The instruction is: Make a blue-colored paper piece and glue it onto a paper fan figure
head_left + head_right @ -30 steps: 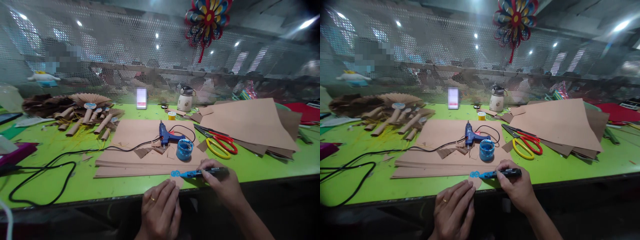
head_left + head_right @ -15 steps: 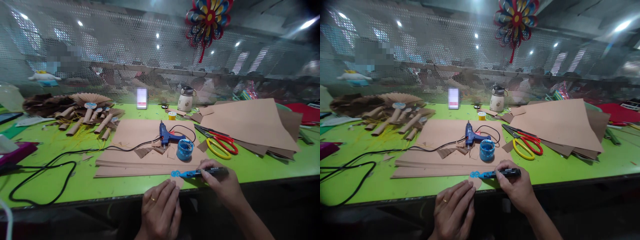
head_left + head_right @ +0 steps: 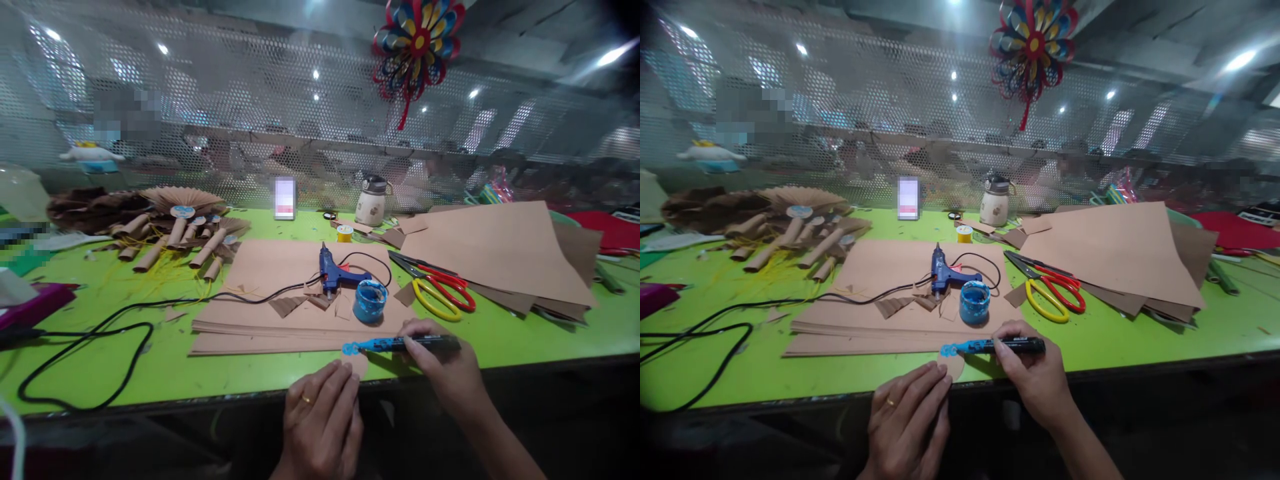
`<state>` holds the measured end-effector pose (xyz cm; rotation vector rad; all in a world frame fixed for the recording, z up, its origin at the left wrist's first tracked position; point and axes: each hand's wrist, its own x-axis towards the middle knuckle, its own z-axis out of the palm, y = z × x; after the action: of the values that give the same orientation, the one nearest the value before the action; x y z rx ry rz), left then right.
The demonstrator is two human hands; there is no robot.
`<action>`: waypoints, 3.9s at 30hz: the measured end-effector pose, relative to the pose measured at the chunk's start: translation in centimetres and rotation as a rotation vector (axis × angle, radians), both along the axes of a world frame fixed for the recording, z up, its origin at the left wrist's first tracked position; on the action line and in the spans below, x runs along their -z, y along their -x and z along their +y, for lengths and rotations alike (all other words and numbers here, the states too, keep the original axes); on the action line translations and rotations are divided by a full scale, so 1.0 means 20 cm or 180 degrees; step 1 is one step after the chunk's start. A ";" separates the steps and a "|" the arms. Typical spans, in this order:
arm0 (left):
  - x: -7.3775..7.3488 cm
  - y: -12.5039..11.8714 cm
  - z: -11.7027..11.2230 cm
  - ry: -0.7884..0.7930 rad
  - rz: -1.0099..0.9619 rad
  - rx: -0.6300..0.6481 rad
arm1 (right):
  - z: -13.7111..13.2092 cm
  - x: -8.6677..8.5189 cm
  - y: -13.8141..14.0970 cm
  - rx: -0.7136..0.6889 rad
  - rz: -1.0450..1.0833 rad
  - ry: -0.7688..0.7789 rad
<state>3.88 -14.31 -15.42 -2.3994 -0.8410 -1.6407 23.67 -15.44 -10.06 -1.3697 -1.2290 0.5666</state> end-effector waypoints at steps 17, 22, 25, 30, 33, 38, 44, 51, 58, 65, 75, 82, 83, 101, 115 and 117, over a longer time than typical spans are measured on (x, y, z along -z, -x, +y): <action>-0.02 0.02 -0.01 0.0101 0.0039 0.0040 | -0.02 0.01 -0.01 -0.0352 0.0524 0.0048; -0.03 0.03 -0.01 0.0202 0.0094 0.0056 | -0.02 0.00 0.01 -0.0530 0.0437 0.0150; -0.03 0.03 -0.01 0.0171 0.0101 0.0057 | -0.03 0.00 0.03 -0.0403 0.0391 0.0272; -0.04 0.03 -0.02 0.0179 0.0073 0.0006 | -0.02 0.01 0.01 -0.0179 0.0291 0.0316; -0.04 0.03 -0.02 0.0159 0.0045 -0.0001 | -0.01 0.01 0.00 -0.0214 0.0245 0.0363; -0.05 0.03 -0.02 0.0162 0.0081 0.0027 | -0.01 0.00 0.02 -0.0129 0.0231 0.0214; -0.03 0.03 -0.01 0.0093 0.0069 0.0055 | -0.02 -0.03 0.03 -0.0368 0.0086 0.0229; -0.04 0.03 -0.01 0.0138 0.0026 0.0023 | -0.02 -0.01 0.01 -0.0516 0.0030 0.0300; -0.04 0.03 -0.01 0.0093 0.0033 0.0035 | 0.00 -0.03 0.02 -0.0653 -0.0116 0.0273; -0.05 0.03 0.00 0.0075 0.0039 0.0017 | 0.00 -0.01 0.02 -0.0649 -0.0205 0.0343; -0.04 0.02 -0.01 0.0128 0.0002 0.0053 | -0.01 -0.02 0.02 -0.0425 0.0382 0.0457; -0.04 0.02 -0.02 0.0212 -0.0013 0.0074 | -0.01 -0.01 0.01 -0.0771 0.0099 0.0483; -0.04 0.02 -0.02 0.0209 -0.0030 0.0067 | -0.01 -0.01 0.00 -0.0784 0.0057 0.0481; -0.03 0.02 -0.02 0.0198 0.0004 0.0044 | -0.02 0.02 -0.02 -0.0610 0.0002 0.0427; -0.06 0.02 -0.01 0.0122 -0.0040 0.0021 | -0.02 0.01 0.00 -0.0298 -0.0031 0.0458; -0.05 0.02 -0.02 0.0135 -0.0031 0.0019 | -0.02 0.01 -0.01 -0.0315 0.0081 0.0489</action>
<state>3.54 -14.62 -14.32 -2.4262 -0.8799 -1.6547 23.79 -15.84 -10.27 -1.4304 -1.2586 0.7589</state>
